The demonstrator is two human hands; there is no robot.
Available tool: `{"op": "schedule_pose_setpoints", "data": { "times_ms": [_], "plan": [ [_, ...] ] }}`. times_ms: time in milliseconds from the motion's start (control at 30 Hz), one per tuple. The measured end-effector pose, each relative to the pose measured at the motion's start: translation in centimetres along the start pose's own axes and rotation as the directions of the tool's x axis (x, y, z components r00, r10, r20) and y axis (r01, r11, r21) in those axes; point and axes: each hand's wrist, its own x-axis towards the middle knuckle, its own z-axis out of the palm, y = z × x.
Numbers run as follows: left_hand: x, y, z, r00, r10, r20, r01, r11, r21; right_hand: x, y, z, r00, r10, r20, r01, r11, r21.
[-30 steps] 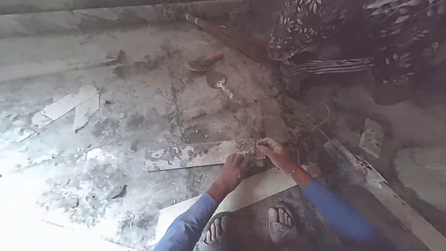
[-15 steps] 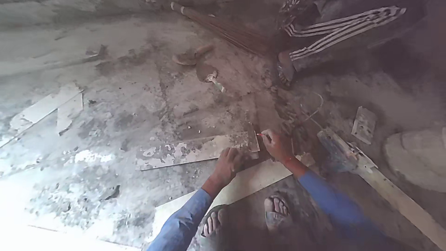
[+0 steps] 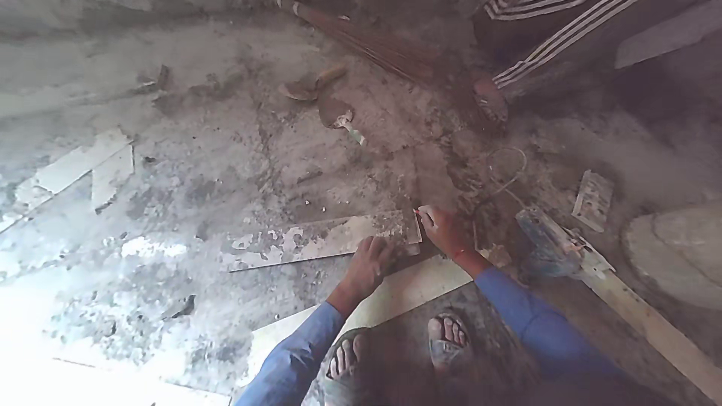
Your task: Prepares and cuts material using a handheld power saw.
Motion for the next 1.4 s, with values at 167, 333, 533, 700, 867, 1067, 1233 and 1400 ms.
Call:
{"op": "schedule_pose_setpoints", "data": {
  "times_ms": [167,333,533,700,867,1067,1233,1400],
  "plan": [
    [0.0,0.0,0.1,1.000,-0.002,-0.012,0.001,1.000,-0.010,0.0,-0.2,0.0,0.997,-0.041,-0.060,0.042,0.999,0.009],
    [0.0,-0.1,0.2,0.999,-0.002,-0.032,0.002,1.000,0.011,0.4,-0.2,0.1,1.000,0.007,0.002,-0.007,0.999,0.046],
    [0.1,0.0,0.1,1.000,-0.003,-0.007,0.003,1.000,0.003,0.4,-1.5,-1.3,0.986,0.034,0.162,-0.014,0.992,-0.126],
    [0.1,0.0,0.2,1.000,-0.012,0.000,0.012,1.000,-0.007,-0.3,-2.4,-3.0,0.930,0.104,0.352,-0.069,0.992,-0.110],
    [-0.1,-0.2,0.4,1.000,-0.012,-0.014,0.012,1.000,-0.001,-3.5,-2.0,-5.3,0.720,0.080,0.690,-0.053,0.997,-0.061],
    [0.1,0.1,0.2,1.000,-0.014,-0.004,0.013,1.000,-0.007,-4.0,-1.2,-5.7,0.776,0.157,0.610,-0.250,0.966,0.070],
    [0.2,0.3,-0.3,0.999,-0.028,0.021,0.028,1.000,-0.009,-3.0,-1.0,-6.1,0.872,0.194,0.449,-0.243,0.969,0.052],
    [0.1,0.4,-0.3,0.999,-0.034,0.037,0.034,0.999,-0.004,-4.8,-0.5,-3.8,0.977,0.011,0.214,0.011,0.994,-0.105]
  ]
}}
